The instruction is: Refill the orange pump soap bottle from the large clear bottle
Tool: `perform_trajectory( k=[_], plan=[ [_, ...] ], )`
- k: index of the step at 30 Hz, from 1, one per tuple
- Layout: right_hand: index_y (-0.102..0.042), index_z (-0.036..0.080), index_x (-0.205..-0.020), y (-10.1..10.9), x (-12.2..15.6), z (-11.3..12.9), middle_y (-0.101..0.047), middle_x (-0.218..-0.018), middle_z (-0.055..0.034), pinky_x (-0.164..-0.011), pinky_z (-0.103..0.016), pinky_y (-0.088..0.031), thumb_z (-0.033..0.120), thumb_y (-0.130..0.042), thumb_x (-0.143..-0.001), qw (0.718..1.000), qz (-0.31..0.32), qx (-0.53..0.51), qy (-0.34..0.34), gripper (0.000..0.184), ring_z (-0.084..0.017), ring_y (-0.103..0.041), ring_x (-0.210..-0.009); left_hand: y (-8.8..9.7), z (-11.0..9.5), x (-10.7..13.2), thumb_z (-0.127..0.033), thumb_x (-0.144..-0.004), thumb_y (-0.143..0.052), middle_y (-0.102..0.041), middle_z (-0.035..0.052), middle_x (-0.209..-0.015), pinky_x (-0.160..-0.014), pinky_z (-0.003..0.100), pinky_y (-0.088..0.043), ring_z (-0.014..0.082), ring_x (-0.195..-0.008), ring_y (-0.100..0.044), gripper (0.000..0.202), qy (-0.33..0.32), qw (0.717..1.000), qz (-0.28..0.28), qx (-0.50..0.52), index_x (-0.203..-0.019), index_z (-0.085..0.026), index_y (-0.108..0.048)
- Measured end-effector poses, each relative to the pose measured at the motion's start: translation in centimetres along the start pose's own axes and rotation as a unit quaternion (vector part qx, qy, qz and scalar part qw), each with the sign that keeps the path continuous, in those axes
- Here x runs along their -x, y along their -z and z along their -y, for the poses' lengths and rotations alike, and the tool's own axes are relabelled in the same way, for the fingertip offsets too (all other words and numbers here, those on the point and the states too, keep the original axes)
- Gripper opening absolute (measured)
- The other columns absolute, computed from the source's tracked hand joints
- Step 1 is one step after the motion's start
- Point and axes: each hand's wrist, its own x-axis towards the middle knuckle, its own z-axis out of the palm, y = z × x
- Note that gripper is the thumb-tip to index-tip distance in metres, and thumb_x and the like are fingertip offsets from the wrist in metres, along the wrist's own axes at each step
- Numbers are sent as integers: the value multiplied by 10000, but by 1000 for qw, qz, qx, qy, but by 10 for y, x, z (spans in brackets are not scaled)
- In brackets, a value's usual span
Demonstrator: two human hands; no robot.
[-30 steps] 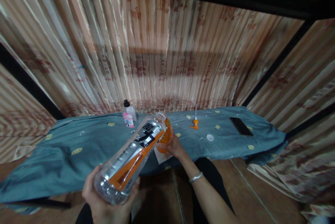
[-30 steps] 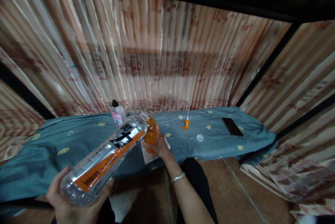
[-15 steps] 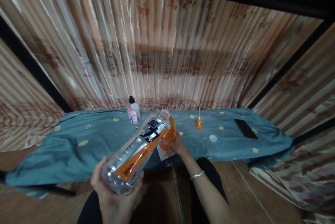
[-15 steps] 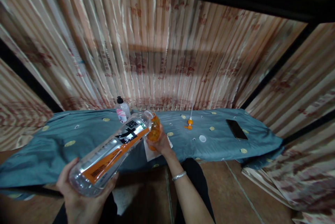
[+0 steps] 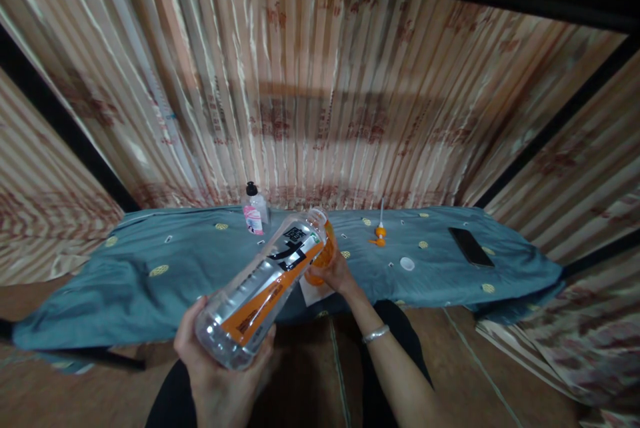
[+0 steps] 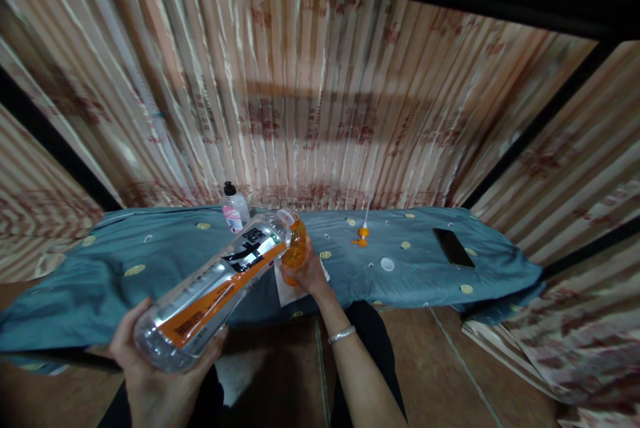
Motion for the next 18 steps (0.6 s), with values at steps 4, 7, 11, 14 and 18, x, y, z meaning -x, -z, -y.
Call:
perform_trajectory(
  k=[4, 7, 11, 14, 18],
  plan=[
    [-567, 292, -1506, -1, -1, 0, -775, -1364, -88, -1183, -562, -589, 322, -934, -659, 1000, -5, 9, -16, 923, -346, -752, -1299, -1, -3, 0, -386, -650, -1031, -635, 140, -1403, -906, 383, -669, 278, -1113, -746, 1117, -21, 1000, 6, -5, -1577, -216, -431],
    [-567, 289, -1503, -1, -2, -2, -769, -1394, -99, -1186, -577, -582, 334, -943, -642, 1000, -11, 4, -15, 941, -352, -747, -1304, -1, -4, -1, -372, -666, -1028, -643, 131, -1379, -874, 359, -663, 265, -1078, -744, 1101, -49, 999, 4, -14, -1585, -213, -441],
    [-575, 292, -1477, -1, -2, -3, -772, -1401, -107, -1209, -601, -556, 336, -953, -631, 1000, -3, -13, -11, 928, -362, -737, -1323, -2, -6, -5, -353, -694, -1015, -641, 120, -1370, -840, 325, -658, 245, -1053, -740, 1125, -92, 996, 9, -20, -1633, -217, -411],
    [-580, 302, -1452, -1, -2, -2, -788, -1360, -88, -1186, -597, -577, 353, -947, -635, 1000, -4, -18, -22, 897, -356, -751, -1296, -4, -12, -6, -369, -724, -999, -638, 123, -1381, -848, 322, -661, 247, -1080, -738, 1112, -99, 995, 10, -33, -1652, -215, -407],
    [-587, 312, -1414, -1, -1, -1, -811, -1289, -60, -1158, -584, -599, 343, -941, -638, 1000, -6, -18, -23, 854, -343, -778, -1231, -7, -17, -4, -454, -744, -981, -630, 121, -1392, -864, 317, -659, 246, -1106, -726, 1076, -73, 997, -22, -13, -1643, -212, -442]
  ],
)
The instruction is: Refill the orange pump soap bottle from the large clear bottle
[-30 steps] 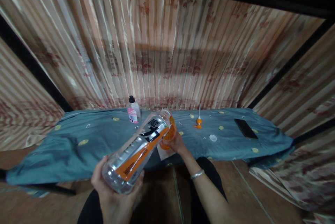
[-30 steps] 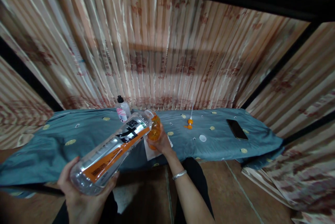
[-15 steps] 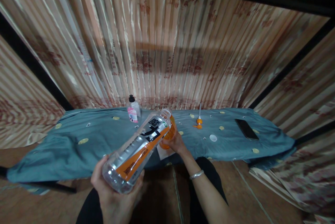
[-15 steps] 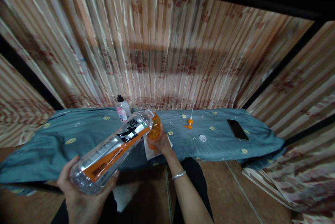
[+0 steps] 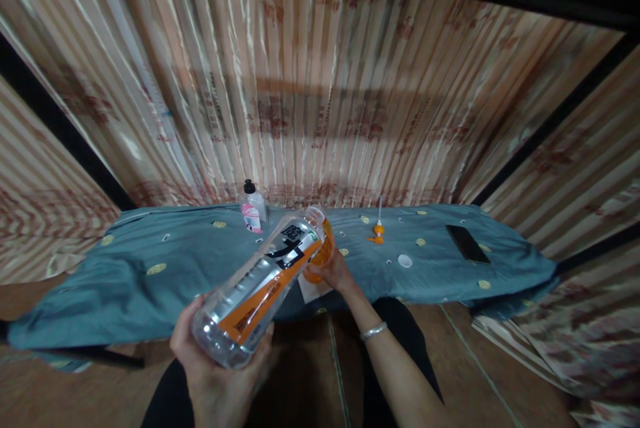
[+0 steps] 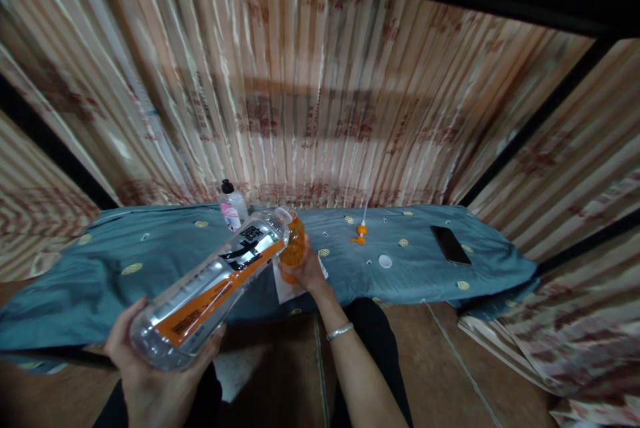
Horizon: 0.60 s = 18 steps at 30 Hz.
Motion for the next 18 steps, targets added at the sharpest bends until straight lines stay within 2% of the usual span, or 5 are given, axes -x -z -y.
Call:
perform_trajectory(
  k=[2, 7, 13, 18],
  plan=[
    [-594, 311, -1411, 1, 0, 0, -807, -1302, -63, -1158, -578, -598, 334, -947, -636, 1000, 2, 3, 3, 852, -341, -778, -1226, 0, 1, 1, -469, -739, -984, -624, 118, -1386, -870, 312, -656, 245, -1113, -720, 1091, 0, 1000, -3, 5, -1650, -210, -442],
    [-591, 296, -1443, 1, 0, 0, -778, -1372, -85, -1187, -573, -577, 321, -947, -630, 1000, 1, 4, 4, 888, -348, -744, -1297, 4, 6, 0, -363, -729, -1000, -629, 123, -1413, -881, 322, -662, 254, -1124, -734, 1114, -20, 999, 26, 0, -1664, -232, -409],
    [-589, 294, -1428, 1, 0, -1, -785, -1370, -87, -1181, -575, -586, 326, -955, -609, 1000, -7, 10, -1, 897, -342, -761, -1272, 3, 6, 2, -352, -759, -985, -633, 137, -1427, -872, 314, -672, 256, -1122, -756, 1127, -14, 999, 36, 3, -1697, -241, -370],
    [-589, 305, -1443, 0, 0, -1, -794, -1346, -76, -1150, -563, -613, 352, -948, -630, 1000, -8, 11, 8, 890, -336, -770, -1250, 5, 14, 7, -358, -736, -1001, -627, 168, -1444, -904, 358, -679, 278, -1137, -756, 1156, -12, 999, 31, 2, -1695, -215, -373]
  ],
)
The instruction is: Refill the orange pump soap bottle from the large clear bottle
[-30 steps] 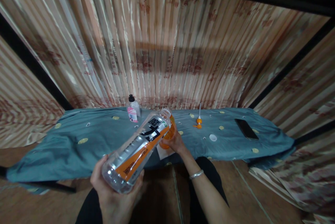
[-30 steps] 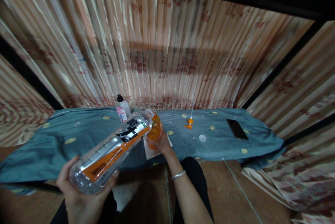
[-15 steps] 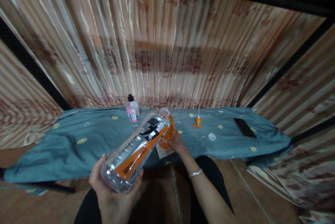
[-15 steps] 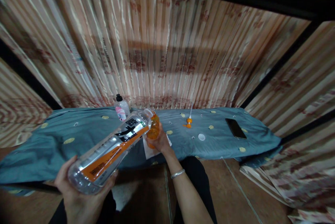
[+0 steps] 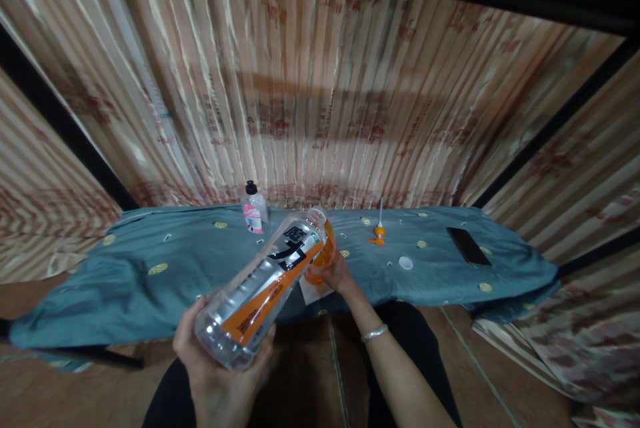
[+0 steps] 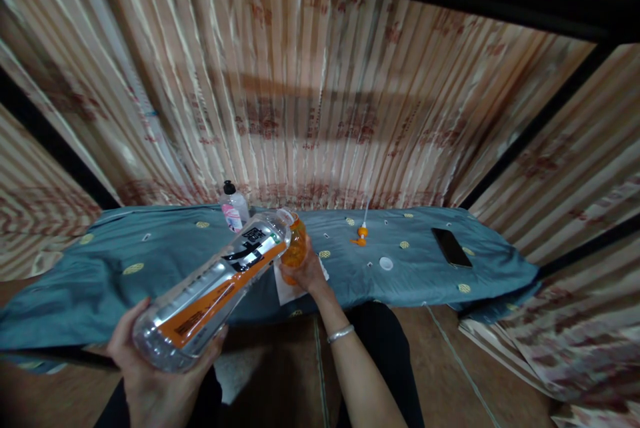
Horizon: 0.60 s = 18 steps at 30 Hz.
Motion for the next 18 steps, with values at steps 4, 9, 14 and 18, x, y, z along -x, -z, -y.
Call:
perform_trajectory(
  k=[4, 9, 14, 18],
  plan=[
    [-591, 310, -1449, 0, 0, 0, -794, -1343, -75, -1155, -558, -612, 349, -941, -648, 1000, 8, 5, 7, 875, -336, -768, -1258, 1, 3, 0, -355, -716, -1012, -634, 146, -1416, -892, 343, -679, 266, -1120, -758, 1147, -1, 1000, 0, 3, -1677, -219, -400],
    [-582, 296, -1455, 1, 0, -2, -789, -1349, -92, -1161, -585, -603, 363, -945, -636, 1000, 8, 7, -4, 898, -360, -754, -1295, 0, -3, -3, -341, -723, -1002, -635, 127, -1419, -882, 337, -680, 257, -1123, -756, 1131, 8, 1000, 4, 8, -1672, -244, -394],
    [-562, 278, -1459, 0, 0, -4, -770, -1407, -112, -1203, -570, -566, 370, -940, -624, 1000, 4, -4, -10, 922, -355, -747, -1311, -9, -19, -6, -483, -703, -986, -655, 106, -1363, -875, 341, -663, 254, -1102, -737, 1016, 57, 997, -45, 16, -1552, -216, -496],
    [-558, 294, -1464, -1, 0, -1, -779, -1404, -92, -1184, -557, -584, 340, -935, -609, 1000, -5, 0, -14, 936, -347, -750, -1311, -12, -24, -8, -529, -620, -1006, -684, 108, -1309, -859, 374, -666, 263, -1061, -740, 1014, 100, 991, -78, 34, -1455, -203, -531]
  ],
)
